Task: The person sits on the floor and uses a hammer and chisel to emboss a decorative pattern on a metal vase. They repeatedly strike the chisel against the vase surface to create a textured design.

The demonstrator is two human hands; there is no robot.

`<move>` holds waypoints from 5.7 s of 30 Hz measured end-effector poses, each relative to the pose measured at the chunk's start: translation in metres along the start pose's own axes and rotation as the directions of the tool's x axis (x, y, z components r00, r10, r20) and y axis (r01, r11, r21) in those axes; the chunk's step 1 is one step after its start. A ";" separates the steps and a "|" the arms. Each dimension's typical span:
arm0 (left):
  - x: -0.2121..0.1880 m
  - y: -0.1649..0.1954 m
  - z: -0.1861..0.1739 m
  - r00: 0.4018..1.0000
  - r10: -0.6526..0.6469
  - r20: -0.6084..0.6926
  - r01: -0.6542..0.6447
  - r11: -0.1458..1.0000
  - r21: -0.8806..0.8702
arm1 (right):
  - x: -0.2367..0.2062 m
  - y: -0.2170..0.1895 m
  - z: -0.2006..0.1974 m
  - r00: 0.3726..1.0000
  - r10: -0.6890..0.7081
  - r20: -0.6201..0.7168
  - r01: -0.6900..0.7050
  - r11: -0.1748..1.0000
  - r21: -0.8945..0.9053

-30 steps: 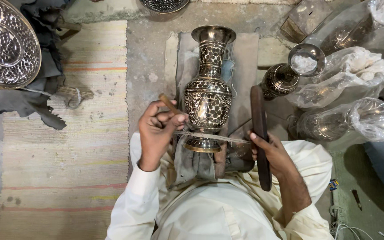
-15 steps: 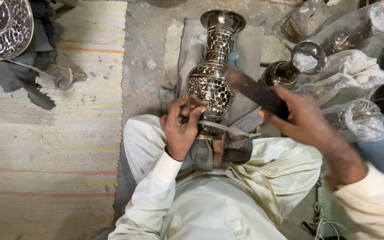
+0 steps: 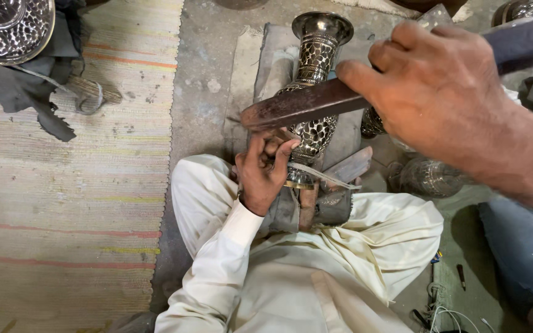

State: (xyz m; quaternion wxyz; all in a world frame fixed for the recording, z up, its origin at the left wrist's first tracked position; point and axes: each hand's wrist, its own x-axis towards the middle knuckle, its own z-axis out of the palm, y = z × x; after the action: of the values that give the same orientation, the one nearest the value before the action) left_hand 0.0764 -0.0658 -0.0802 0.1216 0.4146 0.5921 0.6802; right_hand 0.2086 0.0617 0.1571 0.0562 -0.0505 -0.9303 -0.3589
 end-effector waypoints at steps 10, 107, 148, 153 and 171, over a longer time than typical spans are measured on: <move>0.002 -0.001 0.003 0.999 0.045 -0.005 -0.045 0.999 0.000 | 0.006 0.000 -0.005 0.985 0.011 0.172 0.004 0.996 -0.088; 0.005 0.006 -0.002 0.976 0.169 0.135 -0.178 0.982 0.060 | -0.024 0.005 0.015 0.985 0.140 0.098 -0.147 0.987 0.061; 0.010 0.008 -0.003 0.972 0.197 0.131 -0.207 0.976 0.068 | -0.022 0.004 0.023 0.976 0.193 0.105 -0.210 0.960 0.185; 0.009 0.007 -0.003 0.971 0.202 0.127 -0.215 0.971 0.099 | -0.026 0.006 0.026 0.970 0.199 0.140 -0.220 0.962 0.159; 0.005 0.007 -0.002 0.958 0.248 0.147 -0.257 0.965 0.048 | -0.019 0.002 -0.001 0.981 0.181 0.070 -0.187 0.979 0.083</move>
State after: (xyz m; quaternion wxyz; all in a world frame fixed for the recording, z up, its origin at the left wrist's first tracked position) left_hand 0.0739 -0.0657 -0.0718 0.0610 0.5372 0.5467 0.6394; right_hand 0.2276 0.0615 0.1566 0.0626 -0.1447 -0.9381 -0.3084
